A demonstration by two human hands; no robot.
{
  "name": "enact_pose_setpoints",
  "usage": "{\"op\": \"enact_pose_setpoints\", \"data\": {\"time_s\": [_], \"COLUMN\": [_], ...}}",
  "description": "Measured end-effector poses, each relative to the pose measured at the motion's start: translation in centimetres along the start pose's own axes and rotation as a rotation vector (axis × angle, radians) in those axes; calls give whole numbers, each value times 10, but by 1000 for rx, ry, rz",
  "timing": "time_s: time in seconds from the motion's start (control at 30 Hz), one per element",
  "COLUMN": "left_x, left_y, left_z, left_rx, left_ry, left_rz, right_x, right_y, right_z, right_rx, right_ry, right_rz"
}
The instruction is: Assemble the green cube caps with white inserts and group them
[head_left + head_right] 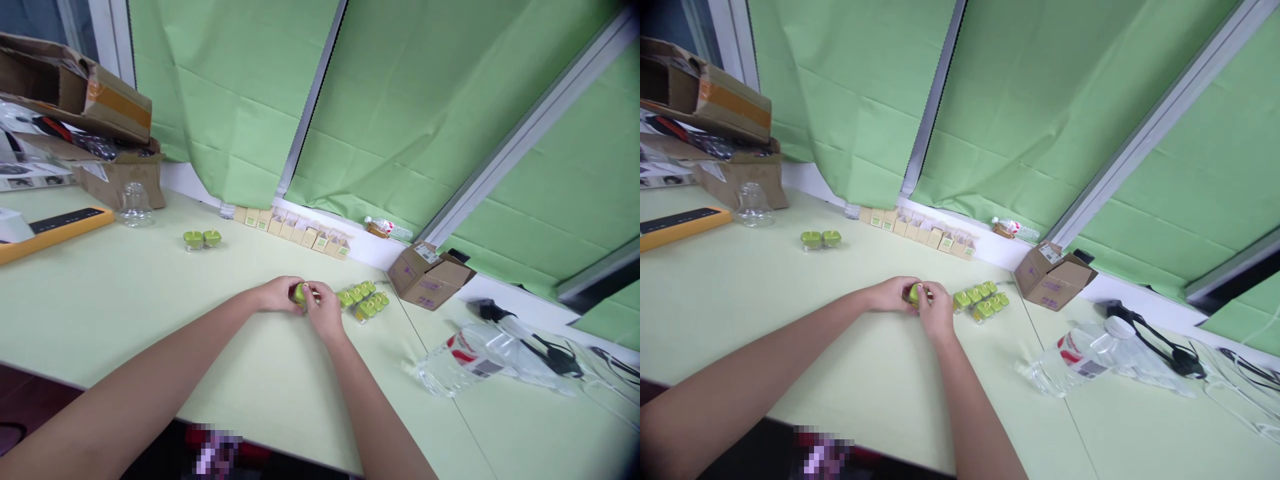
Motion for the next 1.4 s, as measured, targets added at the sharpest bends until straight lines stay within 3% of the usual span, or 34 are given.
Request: {"op": "enact_pose_setpoints", "data": {"time_s": [0.2, 0.43, 0.6, 0.73, 0.97, 1.3, 1.4], "left_x": [-5, -5, -3, 3, 17, 23, 23], "left_y": [-1, 3, 6, 4, -4, -5, -8], "left_z": [0, 1, 4, -4, -34, -42, -49], "left_rx": [-9, -53, -41, -132, -370, -443, -501], "left_ry": [-34, -380, -419, -464, -454, -334, -304], "left_rz": [-2, -72, -65, -103, -231, -235, -255], "right_x": [-6, -13, -14, -10, 3, 0, -8], "right_y": [1, 4, 4, 4, 0, 9, 7], "right_z": [6, 9, 10, 9, -17, -59, -73], "right_rx": [53, 59, 87, 161, 285, 182, 234], "right_ry": [-58, 28, 42, -9, -256, -443, -548], "right_rz": [53, 83, 102, 93, 102, 157, 216]}}
Point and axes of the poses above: each hand's wrist, its own y-axis towards the middle knuckle, its own z-axis out of the palm, x = y × z, the point moved 8 cm from there along y, towards the middle knuckle, and after that the axes turned 11 degrees about z, right-handed, at the moved point
